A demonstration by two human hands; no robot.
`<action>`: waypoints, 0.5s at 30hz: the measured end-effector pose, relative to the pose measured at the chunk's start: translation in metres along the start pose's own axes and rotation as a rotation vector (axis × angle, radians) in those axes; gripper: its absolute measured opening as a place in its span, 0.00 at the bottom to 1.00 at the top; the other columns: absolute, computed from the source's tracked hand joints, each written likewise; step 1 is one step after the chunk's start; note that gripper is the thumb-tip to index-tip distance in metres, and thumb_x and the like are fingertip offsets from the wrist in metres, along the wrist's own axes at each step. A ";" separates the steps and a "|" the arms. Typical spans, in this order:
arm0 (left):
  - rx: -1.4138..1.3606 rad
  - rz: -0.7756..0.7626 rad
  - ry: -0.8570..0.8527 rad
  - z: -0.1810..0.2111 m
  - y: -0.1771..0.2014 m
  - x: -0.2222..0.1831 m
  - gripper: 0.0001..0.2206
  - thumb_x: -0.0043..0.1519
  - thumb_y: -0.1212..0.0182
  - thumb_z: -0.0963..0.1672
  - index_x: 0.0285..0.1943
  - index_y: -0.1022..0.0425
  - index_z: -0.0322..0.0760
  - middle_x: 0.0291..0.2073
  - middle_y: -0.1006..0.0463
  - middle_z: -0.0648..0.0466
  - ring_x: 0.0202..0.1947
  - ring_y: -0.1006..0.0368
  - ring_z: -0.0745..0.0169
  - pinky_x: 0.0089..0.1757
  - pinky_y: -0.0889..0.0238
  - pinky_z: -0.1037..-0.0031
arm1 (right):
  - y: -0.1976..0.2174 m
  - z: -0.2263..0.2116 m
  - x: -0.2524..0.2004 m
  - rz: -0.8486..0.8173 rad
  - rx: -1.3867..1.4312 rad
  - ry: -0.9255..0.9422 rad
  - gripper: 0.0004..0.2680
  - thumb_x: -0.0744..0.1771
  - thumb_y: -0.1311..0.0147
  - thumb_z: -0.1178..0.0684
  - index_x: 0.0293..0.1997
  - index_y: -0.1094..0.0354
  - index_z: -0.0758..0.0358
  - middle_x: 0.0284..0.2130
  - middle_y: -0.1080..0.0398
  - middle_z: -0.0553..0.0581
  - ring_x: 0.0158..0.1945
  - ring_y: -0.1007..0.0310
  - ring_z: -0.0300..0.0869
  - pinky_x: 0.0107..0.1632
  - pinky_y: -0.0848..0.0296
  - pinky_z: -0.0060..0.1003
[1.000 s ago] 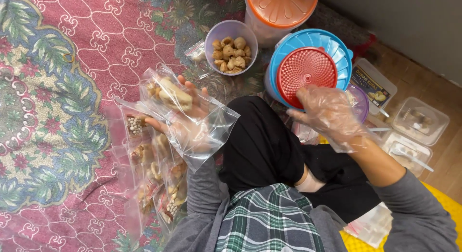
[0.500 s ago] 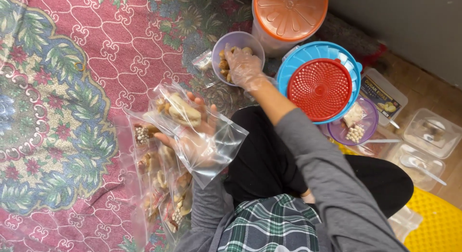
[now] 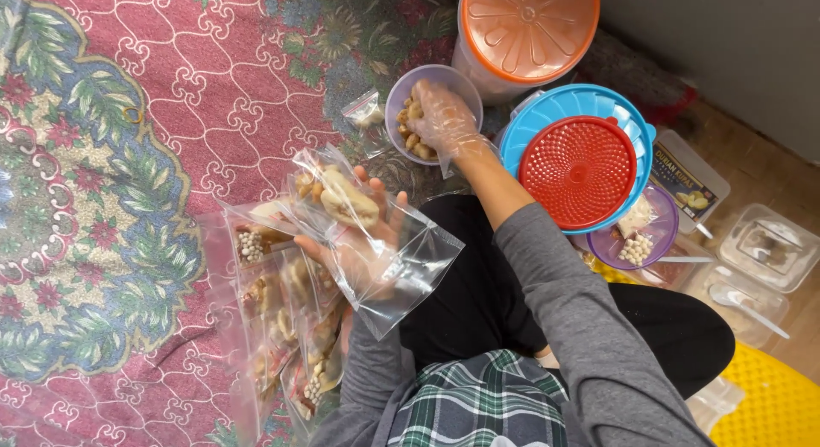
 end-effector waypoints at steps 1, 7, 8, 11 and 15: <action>-0.001 0.001 -0.003 -0.003 -0.001 0.000 0.46 0.52 0.35 0.62 0.77 0.49 0.46 0.73 0.47 0.42 0.68 0.43 0.35 0.66 0.65 0.29 | 0.030 -0.027 -0.021 -0.002 -0.002 0.001 0.15 0.63 0.39 0.43 0.51 0.35 0.53 0.45 0.30 0.59 0.53 0.26 0.56 0.56 0.25 0.51; -0.109 0.007 0.028 -0.019 -0.015 0.008 0.41 0.59 0.38 0.60 0.78 0.45 0.43 0.71 0.39 0.37 0.69 0.43 0.32 0.68 0.63 0.34 | 0.154 -0.104 -0.141 0.074 0.790 0.030 0.07 0.67 0.41 0.57 0.45 0.36 0.51 0.39 0.30 0.49 0.41 0.30 0.36 0.42 0.27 0.29; 0.088 0.081 -0.018 -0.022 -0.016 0.011 0.37 0.58 0.38 0.60 0.73 0.40 0.43 0.65 0.33 0.40 0.63 0.35 0.36 0.64 0.53 0.35 | 0.166 -0.103 -0.162 0.065 0.852 0.064 0.09 0.67 0.43 0.57 0.50 0.36 0.53 0.40 0.29 0.49 0.37 0.30 0.34 0.36 0.29 0.24; 0.349 0.200 -0.052 -0.034 -0.008 0.014 0.39 0.57 0.40 0.62 0.73 0.45 0.45 0.61 0.32 0.43 0.56 0.28 0.43 0.61 0.42 0.39 | 0.180 -0.076 -0.222 0.149 1.026 0.167 0.13 0.67 0.40 0.58 0.56 0.36 0.61 0.38 0.30 0.56 0.31 0.29 0.35 0.27 0.31 0.24; 0.331 0.339 -0.009 -0.072 0.017 0.007 0.34 0.61 0.39 0.60 0.68 0.38 0.38 0.56 0.27 0.44 0.50 0.23 0.42 0.56 0.32 0.43 | 0.179 -0.018 -0.312 0.350 1.156 0.209 0.19 0.64 0.38 0.61 0.60 0.37 0.67 0.40 0.29 0.66 0.27 0.31 0.40 0.21 0.32 0.29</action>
Point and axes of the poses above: each hand's wrist, its own x-axis towards the middle knuckle, its own y-axis out of the back of the hand, z = x × y, the point moved 6 cm from there along x, towards the middle knuckle
